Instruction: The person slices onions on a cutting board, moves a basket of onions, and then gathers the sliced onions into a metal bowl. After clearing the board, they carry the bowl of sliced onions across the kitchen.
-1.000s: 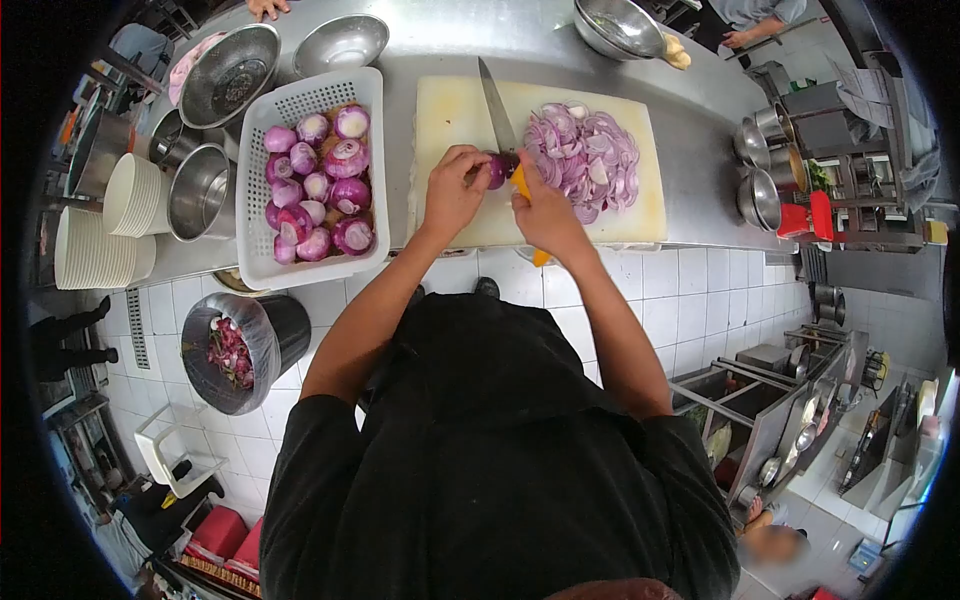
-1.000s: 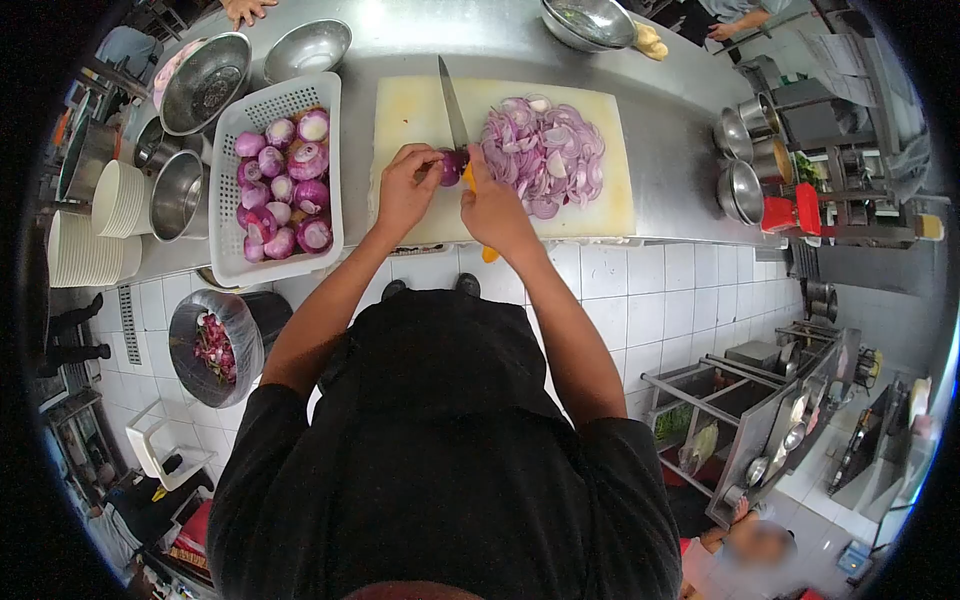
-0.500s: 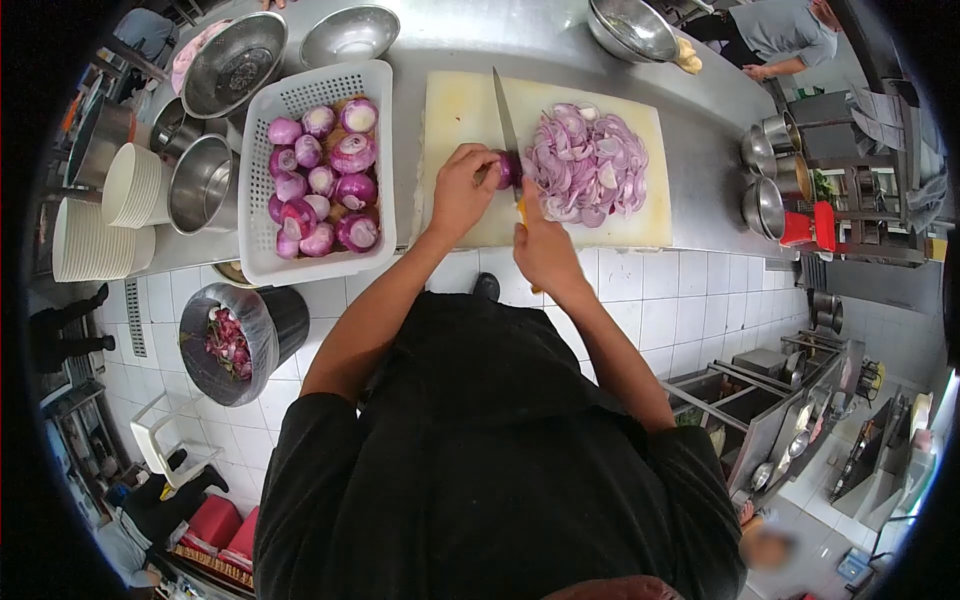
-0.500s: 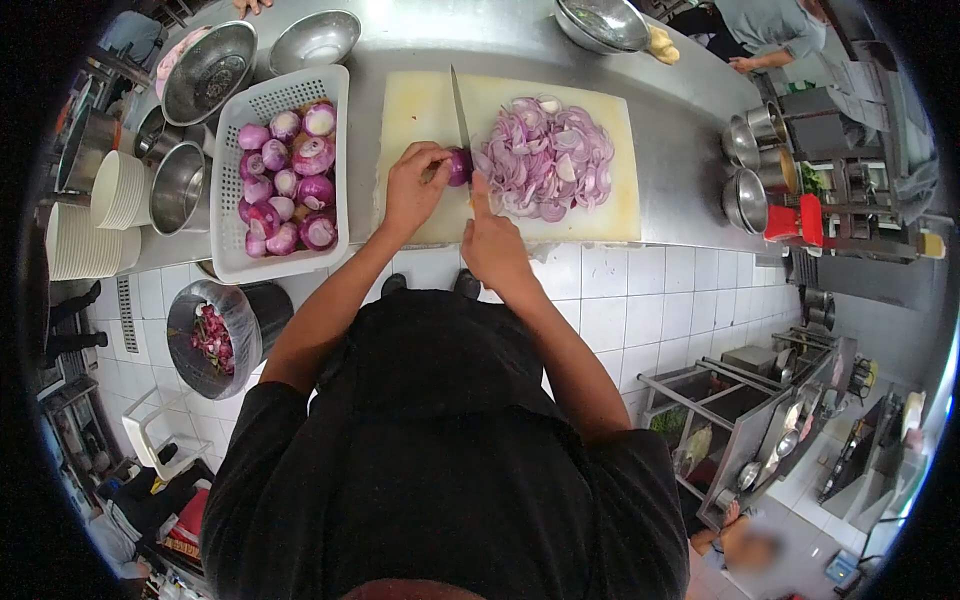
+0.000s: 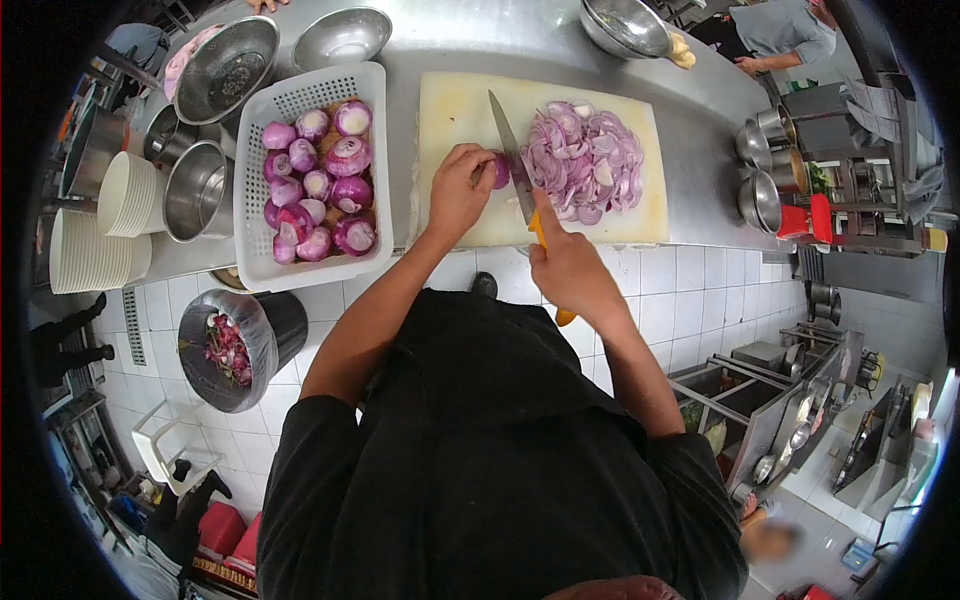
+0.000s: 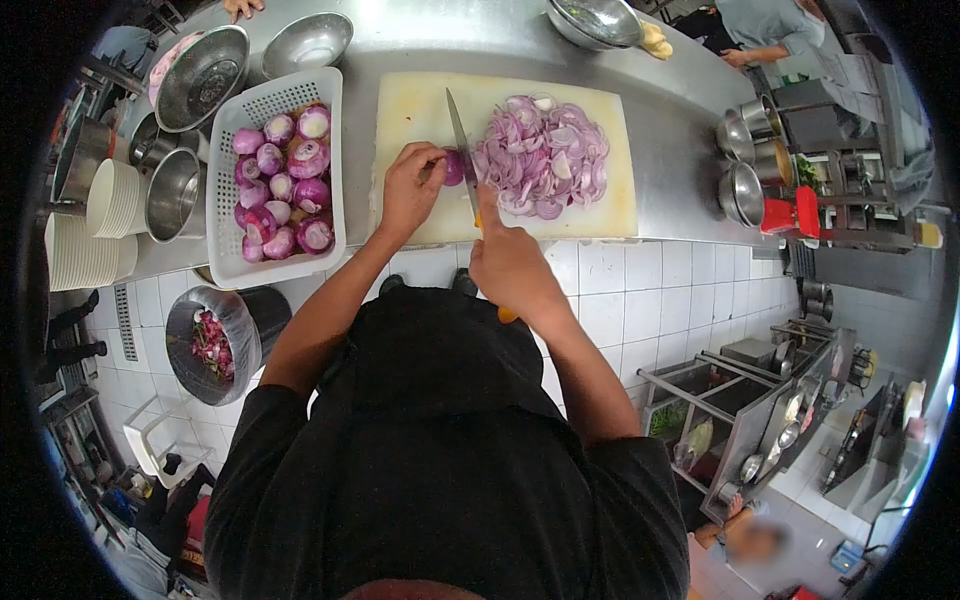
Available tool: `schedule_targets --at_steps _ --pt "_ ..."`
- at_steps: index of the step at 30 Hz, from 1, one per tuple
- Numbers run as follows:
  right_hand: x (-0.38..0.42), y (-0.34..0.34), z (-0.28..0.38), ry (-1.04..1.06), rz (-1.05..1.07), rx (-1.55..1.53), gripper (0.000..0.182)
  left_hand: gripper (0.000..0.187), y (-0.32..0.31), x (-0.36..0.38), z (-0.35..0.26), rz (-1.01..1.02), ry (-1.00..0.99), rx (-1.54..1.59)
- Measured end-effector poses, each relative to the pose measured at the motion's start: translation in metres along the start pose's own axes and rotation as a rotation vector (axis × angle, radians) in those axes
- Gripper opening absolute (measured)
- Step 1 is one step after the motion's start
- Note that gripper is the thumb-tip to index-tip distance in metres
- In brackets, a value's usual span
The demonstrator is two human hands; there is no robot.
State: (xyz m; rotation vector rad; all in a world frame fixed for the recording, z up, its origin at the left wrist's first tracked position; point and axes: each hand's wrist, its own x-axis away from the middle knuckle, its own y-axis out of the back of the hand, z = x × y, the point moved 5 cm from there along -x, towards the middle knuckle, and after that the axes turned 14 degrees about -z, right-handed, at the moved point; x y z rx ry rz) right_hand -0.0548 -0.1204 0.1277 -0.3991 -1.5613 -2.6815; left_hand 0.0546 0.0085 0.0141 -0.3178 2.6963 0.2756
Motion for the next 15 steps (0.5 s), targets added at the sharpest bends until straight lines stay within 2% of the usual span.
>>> schedule_targets --at_steps 6,9,12,15 --pt "-0.035 -0.059 -0.027 0.091 -0.204 -0.100 0.075 0.014 -0.001 0.000 0.003 -0.009 0.046 0.005" --pt "-0.064 -0.066 -0.032 0.150 -0.256 -0.114 0.076 0.015 0.001 -0.001 0.000 0.025 0.066 -0.040" --pt "-0.087 -0.055 -0.044 0.268 -0.292 -0.068 0.075 0.015 0.001 0.000 0.002 0.031 0.006 -0.036" --pt "-0.065 -0.022 -0.026 0.145 -0.127 -0.106 0.073 0.015 0.001 0.001 0.003 0.045 0.068 -0.012"
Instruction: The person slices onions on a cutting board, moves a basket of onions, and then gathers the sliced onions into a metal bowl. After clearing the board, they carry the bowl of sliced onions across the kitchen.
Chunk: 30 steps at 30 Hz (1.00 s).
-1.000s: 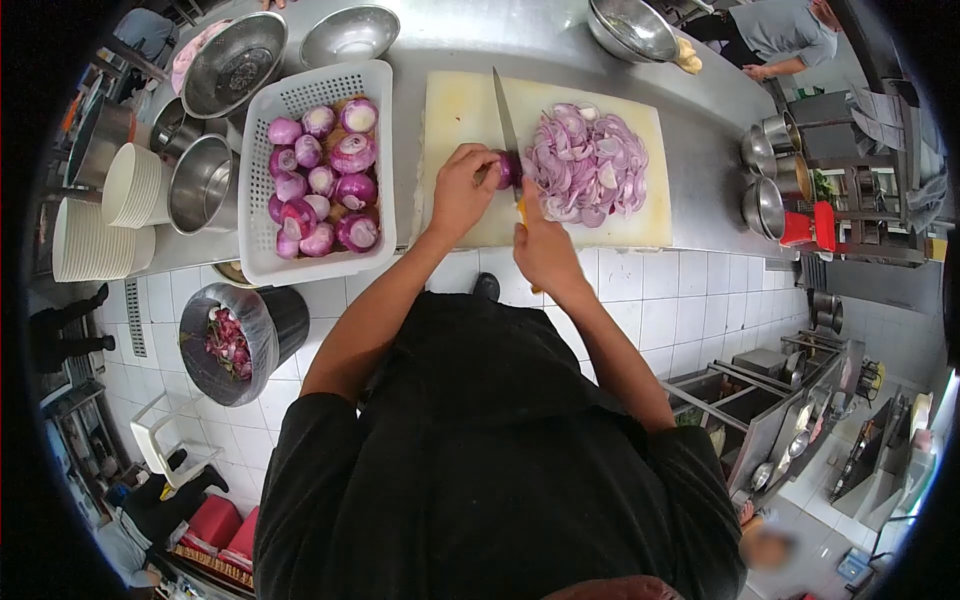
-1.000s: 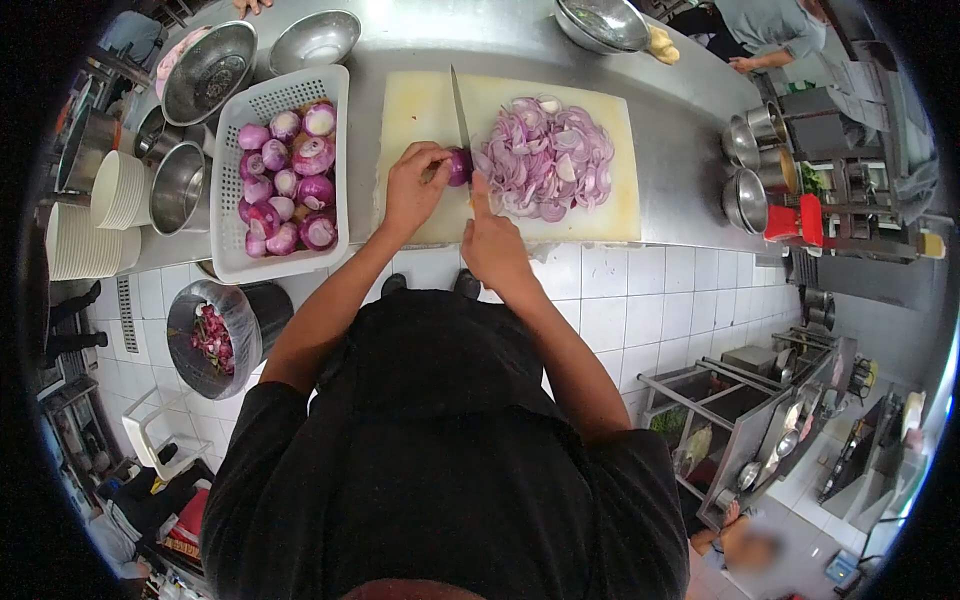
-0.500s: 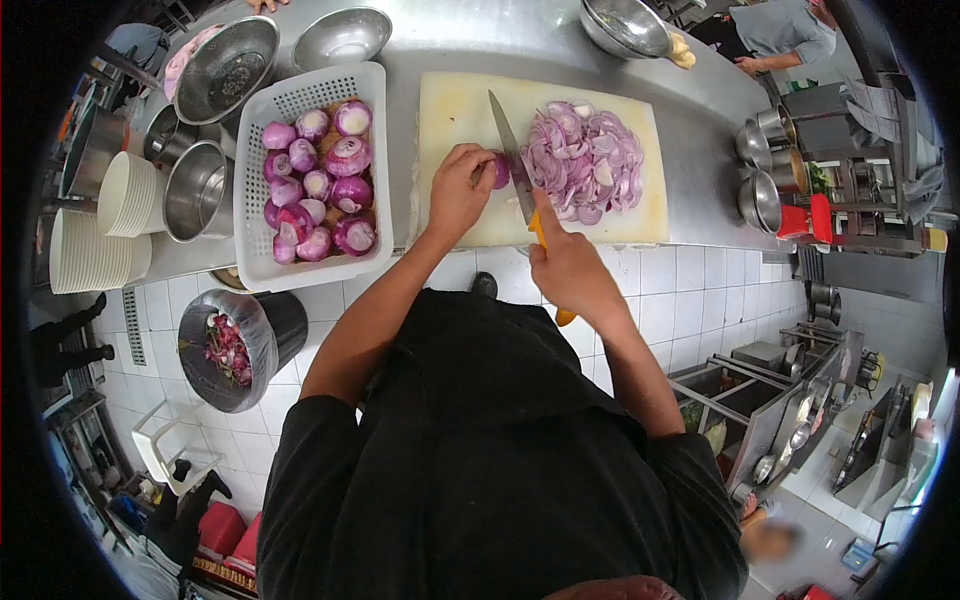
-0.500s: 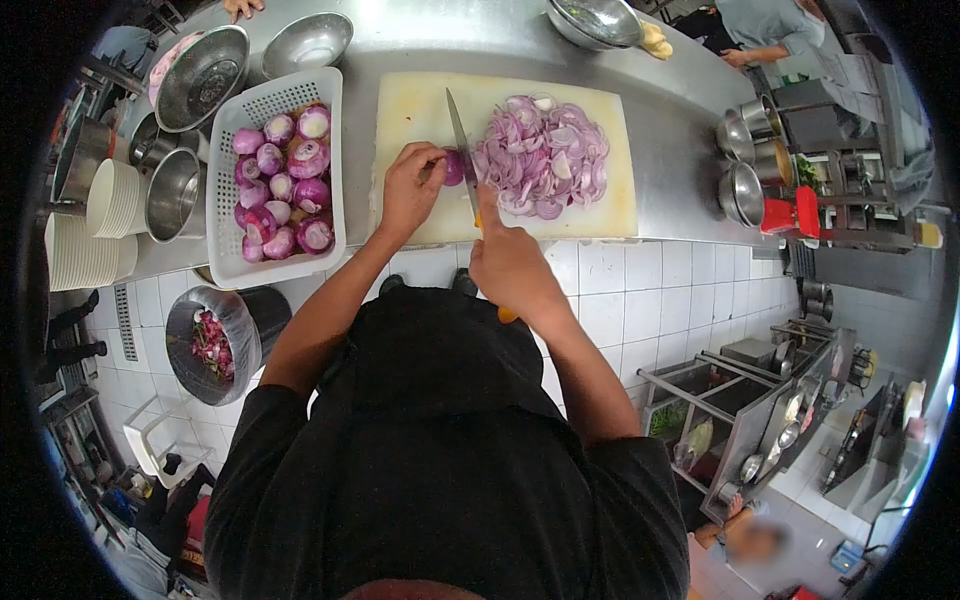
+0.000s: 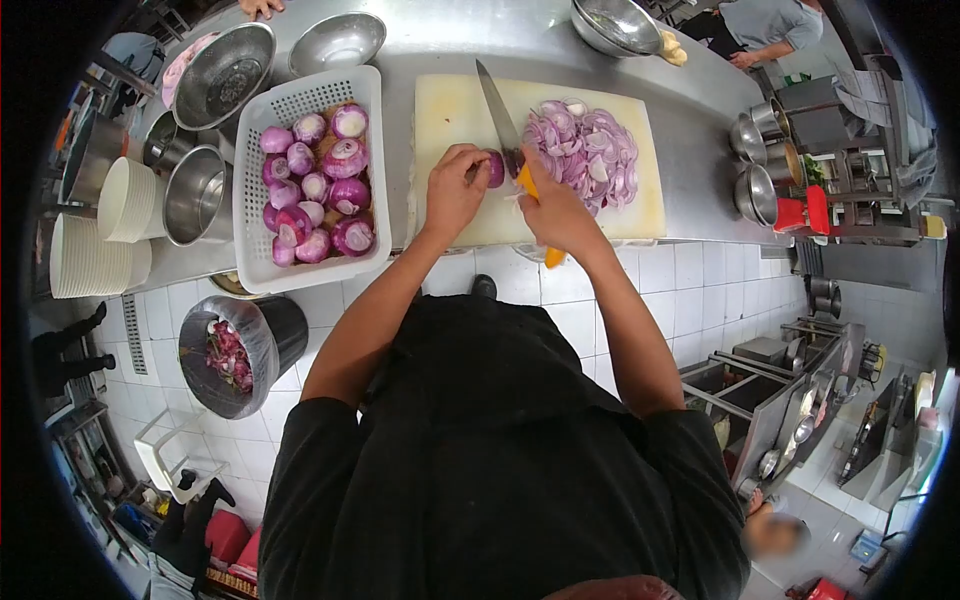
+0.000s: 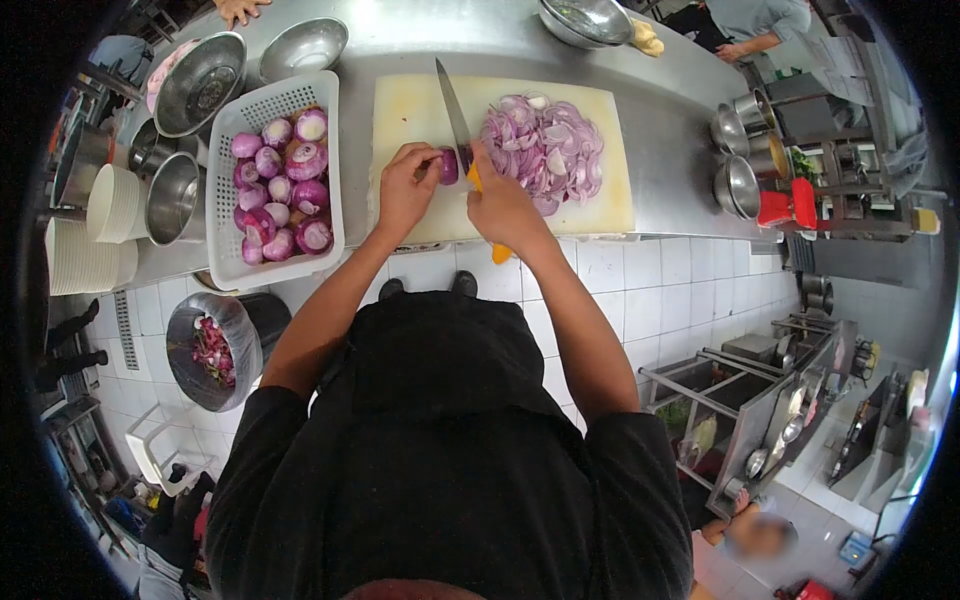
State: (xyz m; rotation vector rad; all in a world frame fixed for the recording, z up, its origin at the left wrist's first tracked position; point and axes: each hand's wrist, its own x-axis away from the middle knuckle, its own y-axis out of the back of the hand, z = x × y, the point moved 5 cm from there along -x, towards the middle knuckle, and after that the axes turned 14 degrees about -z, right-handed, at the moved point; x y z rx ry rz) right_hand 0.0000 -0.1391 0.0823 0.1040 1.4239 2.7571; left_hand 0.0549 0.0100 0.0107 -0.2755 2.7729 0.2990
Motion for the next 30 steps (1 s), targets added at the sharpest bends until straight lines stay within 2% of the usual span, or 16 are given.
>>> schedule_targets --at_steps 6,7,10,12,16,17,18,20,21,23,24,27,30 --pt "0.049 0.033 0.045 -0.151 0.138 0.070 0.072 0.014 0.000 -0.001 -0.005 -0.035 -0.077 0.010" --pt "0.051 0.026 0.037 -0.094 0.076 0.121 0.072 0.014 0.000 -0.001 -0.004 -0.031 -0.069 0.009" --pt "0.053 0.024 0.041 -0.127 0.111 0.131 0.072 0.014 -0.001 0.000 -0.004 -0.027 -0.031 0.023" --pt "0.053 0.011 0.037 -0.090 0.062 0.134 0.074 0.015 -0.001 0.000 -0.005 -0.033 0.007 0.058" --pt "0.036 -0.030 0.007 -0.050 -0.050 0.028 0.076 0.015 0.000 -0.001 0.000 -0.033 -0.042 -0.031" --pt "0.030 -0.046 -0.010 0.076 -0.191 0.031 0.077 0.015 -0.001 -0.001 0.001 -0.029 -0.022 -0.030" --pt "0.020 -0.044 -0.011 0.061 -0.173 0.026 0.077 0.015 -0.002 -0.001 0.001 -0.022 -0.002 -0.029" --pt "0.001 -0.038 -0.013 0.023 -0.144 0.016 0.077 0.015 -0.002 0.002 0.005 -0.038 -0.084 -0.027" --pt "-0.007 -0.031 -0.010 0.071 -0.163 -0.003 0.076 0.015 -0.002 -0.002 0.001 -0.048 -0.131 -0.021" --pt "-0.013 -0.020 -0.016 -0.017 -0.069 -0.012 0.075 0.014 -0.003 -0.002 0.002 -0.038 -0.061 0.007" --pt "-0.012 -0.012 -0.011 -0.064 -0.013 -0.019 0.075 0.014 -0.002 0.000 0.002 -0.031 -0.017 0.016" --pt "0.014 0.017 0.020 -0.013 0.001 0.097 0.075 0.013 0.000 -0.001 -0.007 -0.023 -0.056 0.004" --pt "0.039 0.027 0.037 -0.120 0.111 0.096 0.075 0.013 -0.001 -0.001 -0.003 -0.031 -0.068 0.047"
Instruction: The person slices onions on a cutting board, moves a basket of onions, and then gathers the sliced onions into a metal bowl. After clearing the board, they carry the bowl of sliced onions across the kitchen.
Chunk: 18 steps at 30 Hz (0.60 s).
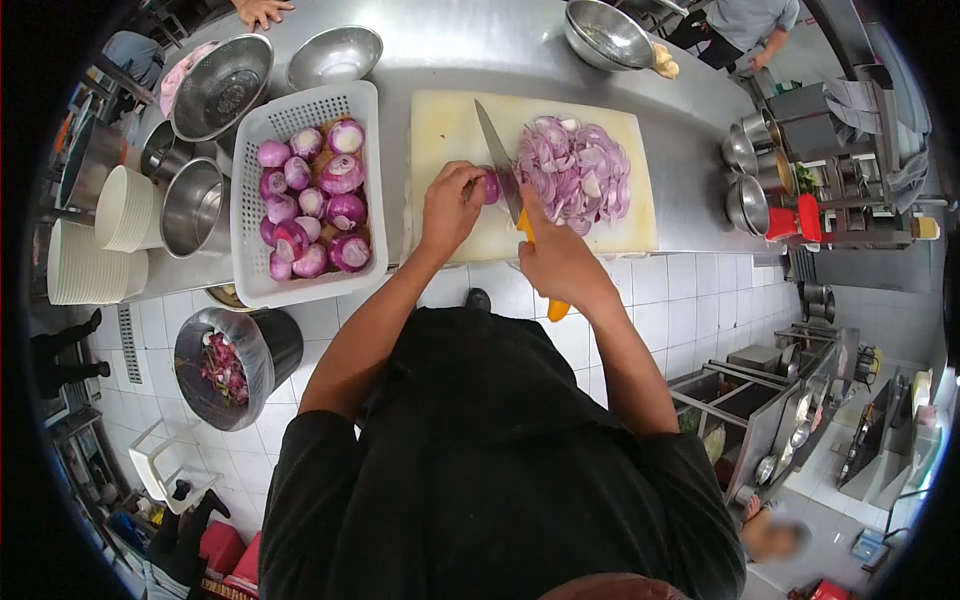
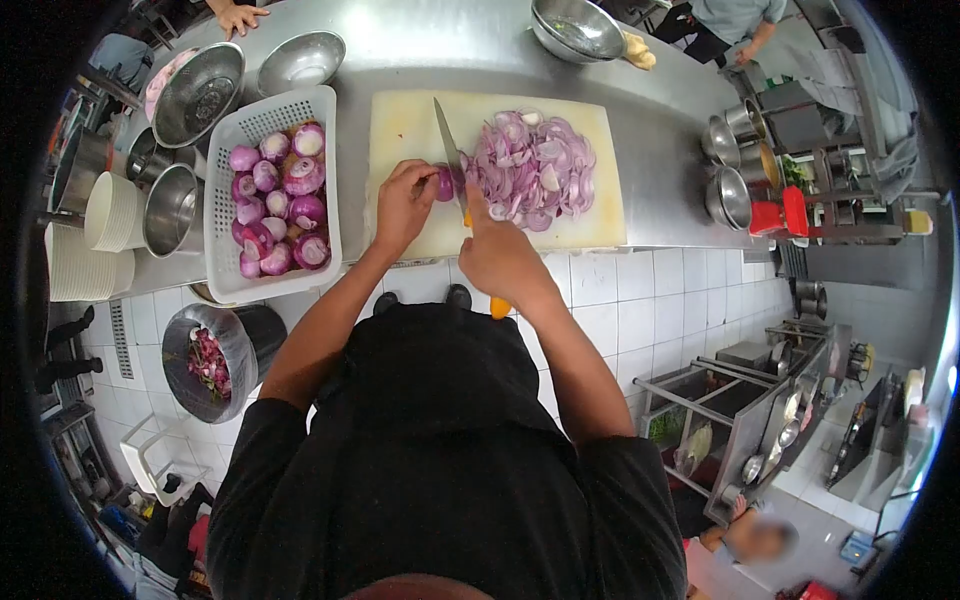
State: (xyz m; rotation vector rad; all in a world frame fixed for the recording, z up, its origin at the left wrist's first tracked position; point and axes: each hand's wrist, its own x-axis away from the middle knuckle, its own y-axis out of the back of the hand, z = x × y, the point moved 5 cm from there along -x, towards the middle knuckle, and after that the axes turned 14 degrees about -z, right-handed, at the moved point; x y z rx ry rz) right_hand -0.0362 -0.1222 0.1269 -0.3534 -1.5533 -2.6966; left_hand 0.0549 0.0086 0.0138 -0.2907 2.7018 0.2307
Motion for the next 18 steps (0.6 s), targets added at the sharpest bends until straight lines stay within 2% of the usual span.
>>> schedule_targets --at_steps 6,9,13,17,18 --pt "0.011 -0.004 0.008 -0.030 0.024 0.032 0.074 0.013 0.001 -0.001 -0.003 0.026 -0.011 -0.072" --pt "0.008 -0.019 0.002 0.027 -0.035 0.017 0.076 0.014 0.000 0.000 0.001 0.002 -0.011 -0.032" --pt "-0.021 -0.075 -0.030 0.103 -0.238 -0.065 0.080 0.014 0.002 0.004 -0.001 -0.006 0.034 -0.018" --pt "-0.057 -0.067 -0.040 0.184 -0.265 -0.081 0.081 0.014 0.000 0.003 0.003 -0.004 -0.011 -0.026" --pt "-0.057 -0.059 -0.039 0.140 -0.209 -0.083 0.080 0.014 0.000 0.000 0.003 -0.015 -0.026 -0.023"
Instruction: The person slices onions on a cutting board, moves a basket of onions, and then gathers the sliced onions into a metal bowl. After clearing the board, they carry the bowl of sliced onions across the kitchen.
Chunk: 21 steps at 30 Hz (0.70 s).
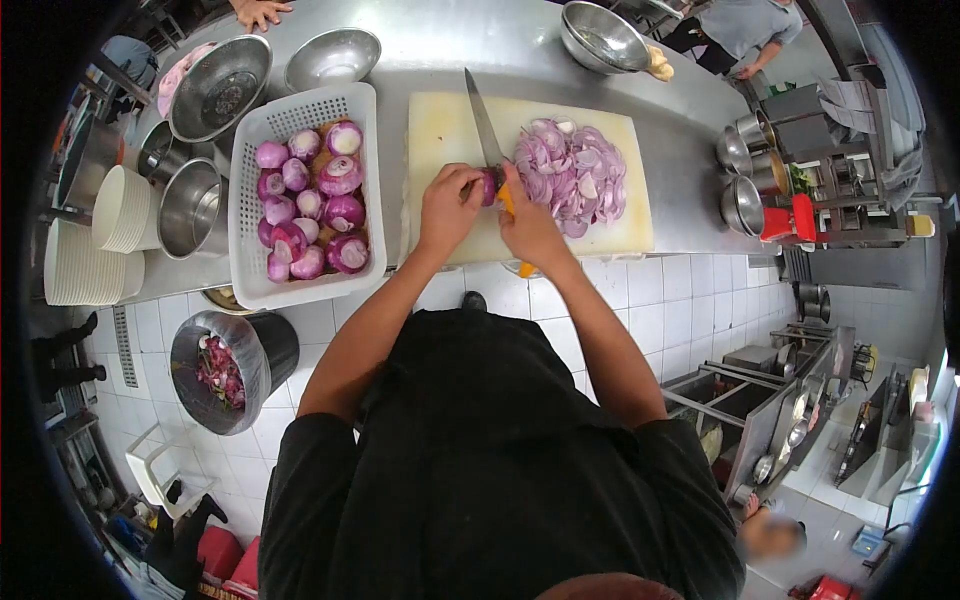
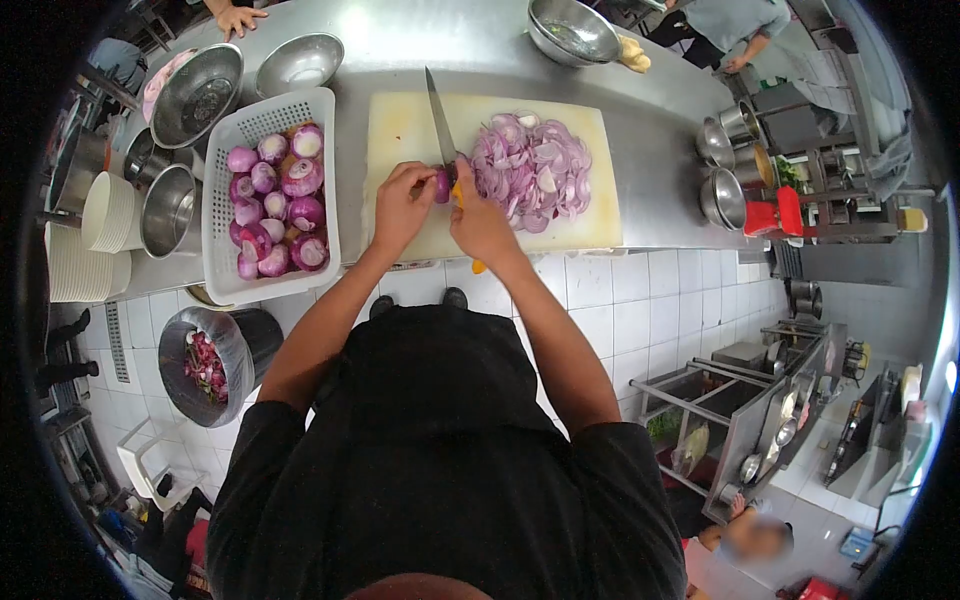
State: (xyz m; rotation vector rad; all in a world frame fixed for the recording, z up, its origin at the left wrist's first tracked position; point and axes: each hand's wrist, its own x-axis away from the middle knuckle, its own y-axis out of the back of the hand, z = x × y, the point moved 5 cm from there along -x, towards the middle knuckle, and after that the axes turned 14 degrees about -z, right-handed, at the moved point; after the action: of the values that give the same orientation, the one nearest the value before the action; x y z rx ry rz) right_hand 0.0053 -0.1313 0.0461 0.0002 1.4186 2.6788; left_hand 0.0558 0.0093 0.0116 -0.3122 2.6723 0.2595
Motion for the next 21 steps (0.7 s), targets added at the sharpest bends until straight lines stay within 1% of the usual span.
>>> schedule_targets --at_steps 2,3,6,9,12,15,18,19,21 --pt "0.000 0.022 0.016 -0.097 0.127 -0.005 0.079 0.015 0.001 0.001 -0.001 0.012 0.035 0.002" --pt "0.006 0.034 0.025 -0.059 0.107 0.063 0.075 0.015 0.000 0.001 -0.001 0.017 0.054 0.007" --pt "0.030 0.056 0.048 -0.137 0.188 0.116 0.074 0.014 0.002 0.000 -0.005 0.032 0.028 -0.020" --pt "0.043 0.062 0.060 -0.111 0.161 0.120 0.073 0.013 0.002 0.000 -0.005 0.010 0.000 -0.017" --pt "0.043 0.062 0.061 -0.129 0.187 0.145 0.073 0.013 0.002 -0.001 -0.007 -0.005 -0.049 -0.031" --pt "0.043 0.058 0.057 -0.065 0.131 0.151 0.073 0.013 0.003 -0.001 -0.010 0.025 0.007 -0.034" --pt "0.040 0.066 0.058 -0.160 0.239 0.150 0.072 0.014 0.001 0.000 -0.005 0.032 0.010 -0.038" --pt "0.040 0.069 0.060 -0.131 0.221 0.126 0.072 0.014 0.002 0.001 -0.003 0.028 0.021 -0.025" --pt "0.040 0.071 0.064 -0.171 0.257 0.088 0.074 0.013 0.000 0.001 0.000 0.020 0.035 0.010"
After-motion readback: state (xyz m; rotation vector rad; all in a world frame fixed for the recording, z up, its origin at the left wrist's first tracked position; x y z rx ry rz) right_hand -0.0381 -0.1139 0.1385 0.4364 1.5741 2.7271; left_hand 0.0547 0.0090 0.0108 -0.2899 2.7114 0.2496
